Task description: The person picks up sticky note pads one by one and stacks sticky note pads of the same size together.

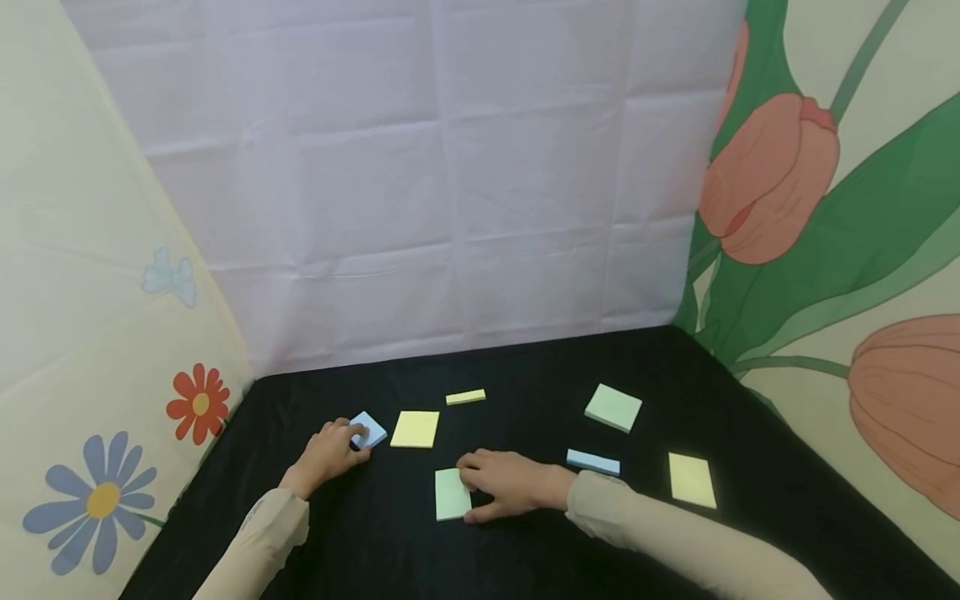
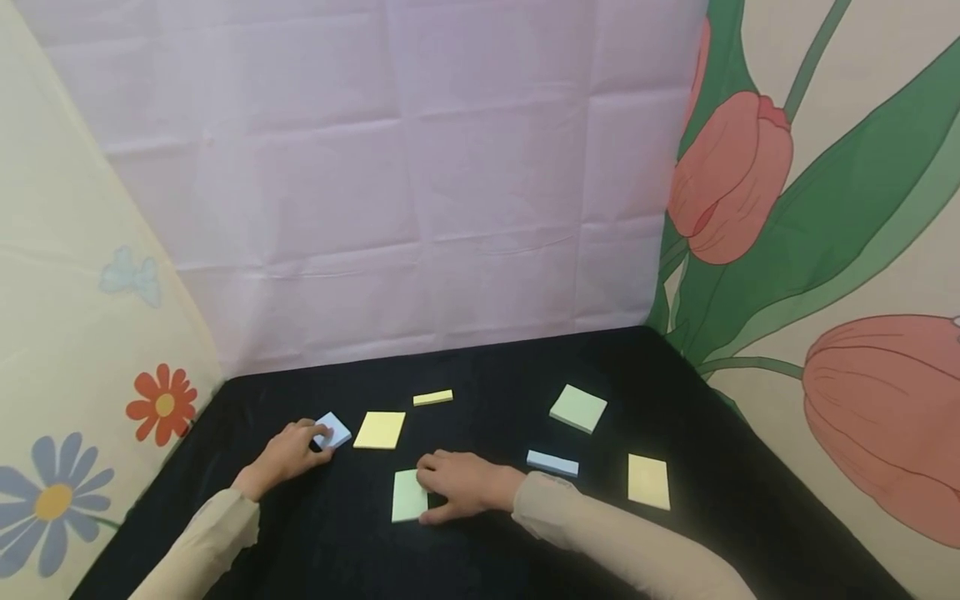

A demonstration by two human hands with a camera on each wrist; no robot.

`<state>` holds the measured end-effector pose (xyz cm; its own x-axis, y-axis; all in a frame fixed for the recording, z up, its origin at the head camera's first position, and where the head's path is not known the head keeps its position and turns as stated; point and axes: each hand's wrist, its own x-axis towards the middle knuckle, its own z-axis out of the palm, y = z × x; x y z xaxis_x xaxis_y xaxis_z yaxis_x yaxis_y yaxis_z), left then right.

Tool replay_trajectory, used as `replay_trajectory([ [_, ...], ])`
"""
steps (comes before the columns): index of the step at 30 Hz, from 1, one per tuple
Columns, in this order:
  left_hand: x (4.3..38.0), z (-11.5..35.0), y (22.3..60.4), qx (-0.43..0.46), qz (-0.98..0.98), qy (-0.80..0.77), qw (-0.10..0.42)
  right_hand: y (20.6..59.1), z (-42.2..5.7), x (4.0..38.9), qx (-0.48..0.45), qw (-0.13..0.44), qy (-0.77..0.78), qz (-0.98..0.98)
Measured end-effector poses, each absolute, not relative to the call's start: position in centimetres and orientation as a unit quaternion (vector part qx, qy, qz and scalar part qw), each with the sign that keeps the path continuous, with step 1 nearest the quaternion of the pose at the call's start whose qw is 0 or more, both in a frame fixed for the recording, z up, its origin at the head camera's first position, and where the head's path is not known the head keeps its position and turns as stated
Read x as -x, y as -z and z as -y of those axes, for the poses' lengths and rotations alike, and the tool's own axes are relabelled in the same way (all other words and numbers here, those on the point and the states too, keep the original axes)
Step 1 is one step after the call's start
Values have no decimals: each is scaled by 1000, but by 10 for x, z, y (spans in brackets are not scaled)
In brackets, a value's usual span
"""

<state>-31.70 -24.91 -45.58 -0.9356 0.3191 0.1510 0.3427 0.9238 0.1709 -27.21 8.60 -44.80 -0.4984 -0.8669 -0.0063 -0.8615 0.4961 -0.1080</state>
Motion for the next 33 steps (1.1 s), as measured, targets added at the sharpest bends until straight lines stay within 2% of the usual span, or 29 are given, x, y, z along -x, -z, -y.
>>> replay_trajectory([
  [24, 321, 248, 452, 173, 978, 102, 61, 446, -94, 269, 480, 32, 76, -873],
  [33, 320, 250, 450, 164, 979, 114, 28, 447, -94, 271, 491, 42, 82, -866],
])
